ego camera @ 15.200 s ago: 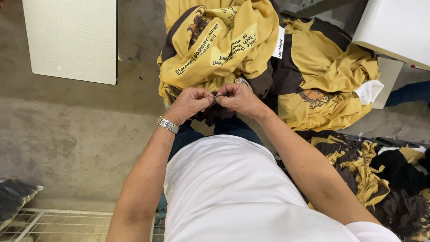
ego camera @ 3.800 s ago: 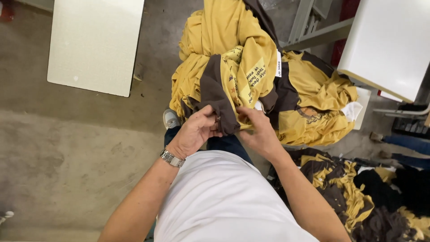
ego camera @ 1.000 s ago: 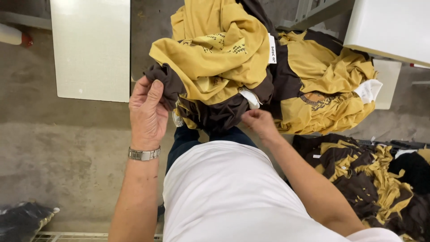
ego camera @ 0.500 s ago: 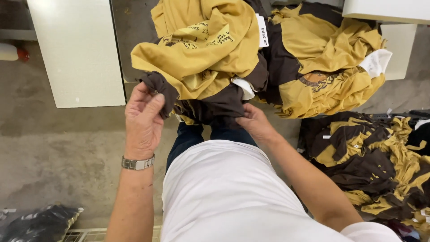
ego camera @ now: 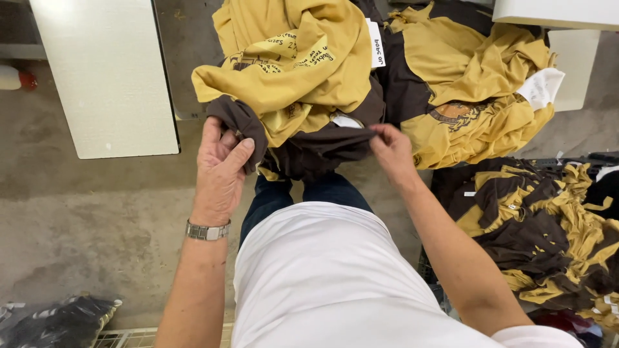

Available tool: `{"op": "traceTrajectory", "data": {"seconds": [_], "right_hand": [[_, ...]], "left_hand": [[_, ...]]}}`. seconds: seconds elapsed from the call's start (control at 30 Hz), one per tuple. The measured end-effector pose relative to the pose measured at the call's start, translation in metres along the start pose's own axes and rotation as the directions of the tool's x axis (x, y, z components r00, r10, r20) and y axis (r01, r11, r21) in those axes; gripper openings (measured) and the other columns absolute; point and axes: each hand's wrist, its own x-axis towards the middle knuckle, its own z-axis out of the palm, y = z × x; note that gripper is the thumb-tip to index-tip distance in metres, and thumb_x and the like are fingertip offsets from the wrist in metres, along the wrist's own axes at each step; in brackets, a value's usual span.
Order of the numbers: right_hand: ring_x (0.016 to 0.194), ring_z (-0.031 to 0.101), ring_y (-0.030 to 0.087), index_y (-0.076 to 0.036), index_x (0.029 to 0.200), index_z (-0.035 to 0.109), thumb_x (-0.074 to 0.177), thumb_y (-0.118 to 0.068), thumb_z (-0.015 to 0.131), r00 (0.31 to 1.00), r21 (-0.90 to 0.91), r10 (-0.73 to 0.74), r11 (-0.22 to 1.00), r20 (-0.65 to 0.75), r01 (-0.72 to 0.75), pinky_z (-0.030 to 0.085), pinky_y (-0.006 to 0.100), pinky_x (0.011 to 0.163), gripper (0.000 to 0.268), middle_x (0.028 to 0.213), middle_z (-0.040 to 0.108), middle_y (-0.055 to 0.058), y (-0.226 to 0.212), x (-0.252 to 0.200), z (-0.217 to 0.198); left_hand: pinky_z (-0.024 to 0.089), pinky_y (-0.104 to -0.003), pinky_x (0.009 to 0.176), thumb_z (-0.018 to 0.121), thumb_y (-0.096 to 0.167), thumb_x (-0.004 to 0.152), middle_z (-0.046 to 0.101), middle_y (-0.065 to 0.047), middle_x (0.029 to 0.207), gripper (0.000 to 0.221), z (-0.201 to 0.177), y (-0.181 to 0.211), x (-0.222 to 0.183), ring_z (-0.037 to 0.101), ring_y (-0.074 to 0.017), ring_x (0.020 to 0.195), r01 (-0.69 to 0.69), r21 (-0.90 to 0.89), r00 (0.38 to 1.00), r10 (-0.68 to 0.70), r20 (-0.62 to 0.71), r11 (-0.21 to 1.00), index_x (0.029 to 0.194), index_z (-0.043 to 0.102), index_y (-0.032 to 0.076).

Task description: A person is inspecting yellow and brown garments at a quality control station, checking labels and seams for defects.

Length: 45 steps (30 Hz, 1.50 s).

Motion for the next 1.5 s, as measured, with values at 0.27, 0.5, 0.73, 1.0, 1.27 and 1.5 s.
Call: {"op": "traceTrajectory", "data": {"seconds": [0.27,0.5,0.73,1.0,1.27,1.5], "right_hand": [[0.082,0.064,0.024,-0.003,0.111,0.065,0.09,0.003,0.066,0.91,-0.322,-0.344,0.91,-0.232,0.262,0.05,0.033,0.07,0.022,0.096,0.059,0.015,-0.002,-0.018,0.035],[0.05,0.069,0.022,0.013,0.114,0.061,0.086,-0.004,0.076,0.944,0.106,0.274,0.949,0.184,-0.296,0.06,0.03,0.037,0.036,0.094,0.061,0.021,0.04,-0.012,0.094],[0.047,0.07,0.021,0.001,0.106,0.06,0.097,-0.005,0.062,0.968,0.125,0.147,0.977,0.206,-0.175,0.055,0.027,0.044,0.011,0.064,0.069,0.018,0.031,-0.019,0.098],[0.073,0.076,0.026,0.007,0.106,0.063,0.091,0.008,0.065,0.963,0.433,0.09,0.88,0.254,-0.196,0.069,0.036,0.067,0.015,0.086,0.064,0.014,-0.025,-0.032,0.083],[0.072,0.076,0.018,0.005,0.104,0.07,0.092,-0.008,0.079,0.941,0.352,0.045,0.921,0.335,-0.169,0.067,0.028,0.067,0.02,0.081,0.072,0.014,-0.046,-0.025,0.08],[0.078,0.075,0.018,0.005,0.103,0.069,0.095,-0.009,0.076,0.922,0.372,-0.037,0.921,0.384,-0.118,0.066,0.031,0.074,0.017,0.081,0.073,0.017,-0.063,-0.025,0.078]], "left_hand": [[0.064,-0.033,0.088,0.067,-0.012,0.09,0.072,-0.013,0.112,0.059,-0.006,-0.014,0.01,0.072,-0.0185,0.103,0.032,0.072,0.999,-0.034,0.027,0.997,0.143,0.049,0.006],[0.064,-0.028,0.081,0.072,-0.013,0.087,0.074,-0.011,0.101,0.038,0.003,-0.015,0.005,0.073,-0.0146,0.091,0.127,0.031,0.992,-0.127,0.009,0.991,0.12,0.061,0.003],[0.064,-0.031,0.083,0.074,-0.013,0.084,0.074,-0.012,0.107,0.036,0.0,-0.031,0.004,0.073,-0.0172,0.094,0.154,0.022,0.987,-0.155,0.047,0.988,0.113,0.062,0.005],[0.063,-0.03,0.083,0.077,-0.013,0.082,0.075,-0.012,0.108,0.04,-0.02,-0.083,0.013,0.074,-0.0164,0.092,0.224,0.037,0.971,-0.226,0.083,0.974,0.114,0.062,0.005],[0.065,-0.037,0.084,0.08,-0.005,0.084,0.074,-0.011,0.105,0.035,-0.009,-0.081,0.012,0.073,-0.0187,0.09,0.245,0.0,0.969,-0.245,0.012,0.97,0.114,0.066,0.005],[0.064,-0.048,0.078,0.077,0.016,0.092,0.074,-0.009,0.09,0.009,0.002,-0.066,0.014,0.074,-0.0215,0.079,0.345,-0.165,0.924,-0.365,-0.113,0.924,0.094,0.07,0.01]]}}
